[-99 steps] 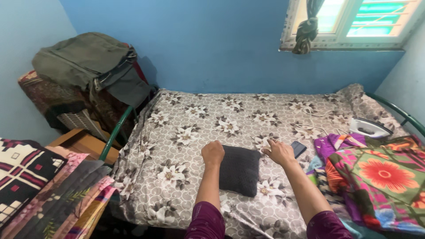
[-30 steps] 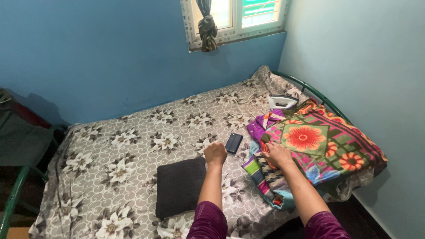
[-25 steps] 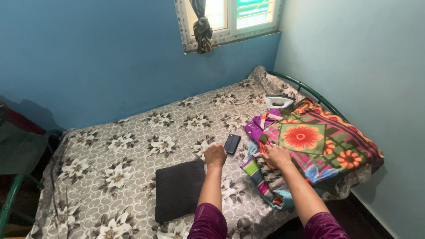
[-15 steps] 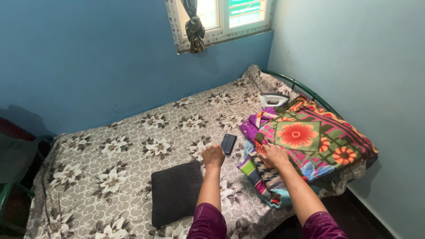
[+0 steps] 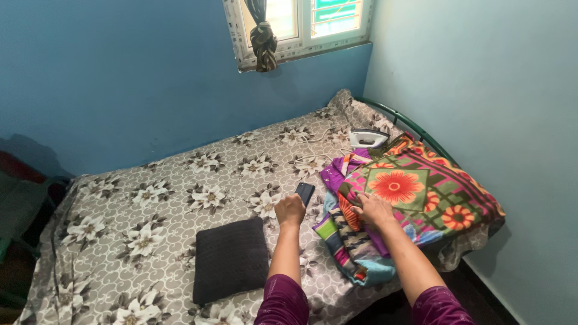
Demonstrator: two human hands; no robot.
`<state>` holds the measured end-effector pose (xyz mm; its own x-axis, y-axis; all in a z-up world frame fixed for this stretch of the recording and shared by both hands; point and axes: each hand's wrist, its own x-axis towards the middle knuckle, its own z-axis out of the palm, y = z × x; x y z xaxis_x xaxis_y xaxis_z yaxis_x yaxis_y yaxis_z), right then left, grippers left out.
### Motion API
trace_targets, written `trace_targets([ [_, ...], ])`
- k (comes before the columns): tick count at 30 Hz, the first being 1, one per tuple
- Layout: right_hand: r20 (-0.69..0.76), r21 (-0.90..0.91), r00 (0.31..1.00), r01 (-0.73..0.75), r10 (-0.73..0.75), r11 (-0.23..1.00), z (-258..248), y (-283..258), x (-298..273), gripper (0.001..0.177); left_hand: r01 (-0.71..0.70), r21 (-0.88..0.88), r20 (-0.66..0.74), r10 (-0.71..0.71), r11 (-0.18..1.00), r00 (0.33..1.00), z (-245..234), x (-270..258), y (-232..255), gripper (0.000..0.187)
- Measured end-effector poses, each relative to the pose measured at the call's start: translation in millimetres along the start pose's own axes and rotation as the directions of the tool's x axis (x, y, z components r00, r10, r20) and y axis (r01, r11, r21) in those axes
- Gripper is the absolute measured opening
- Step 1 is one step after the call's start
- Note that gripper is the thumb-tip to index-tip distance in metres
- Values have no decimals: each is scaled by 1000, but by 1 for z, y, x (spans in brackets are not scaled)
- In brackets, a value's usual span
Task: The person folds a patterned cloth and a green garment by hand, placing them onto a stack of folded laundry.
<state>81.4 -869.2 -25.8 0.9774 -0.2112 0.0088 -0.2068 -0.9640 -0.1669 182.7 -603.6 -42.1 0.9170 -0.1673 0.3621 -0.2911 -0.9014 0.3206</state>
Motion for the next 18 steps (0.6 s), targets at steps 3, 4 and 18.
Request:
trace_targets([
  [3, 91, -9, 995, -47, 48, 999, -12, 10, -2, 64, 16, 4, 31, -17, 1000, 999, 1, -4, 16, 19],
  [4, 84, -19, 996, -37, 38, 999, -13, 15, -3, 63, 26, -3, 32, -26, 1000, 999, 1, -6, 22, 18],
  [18, 55, -47, 998, 16, -13, 999, -12, 93, -12, 61, 32, -2, -12, -32, 999, 999, 28, -30, 82, 19],
])
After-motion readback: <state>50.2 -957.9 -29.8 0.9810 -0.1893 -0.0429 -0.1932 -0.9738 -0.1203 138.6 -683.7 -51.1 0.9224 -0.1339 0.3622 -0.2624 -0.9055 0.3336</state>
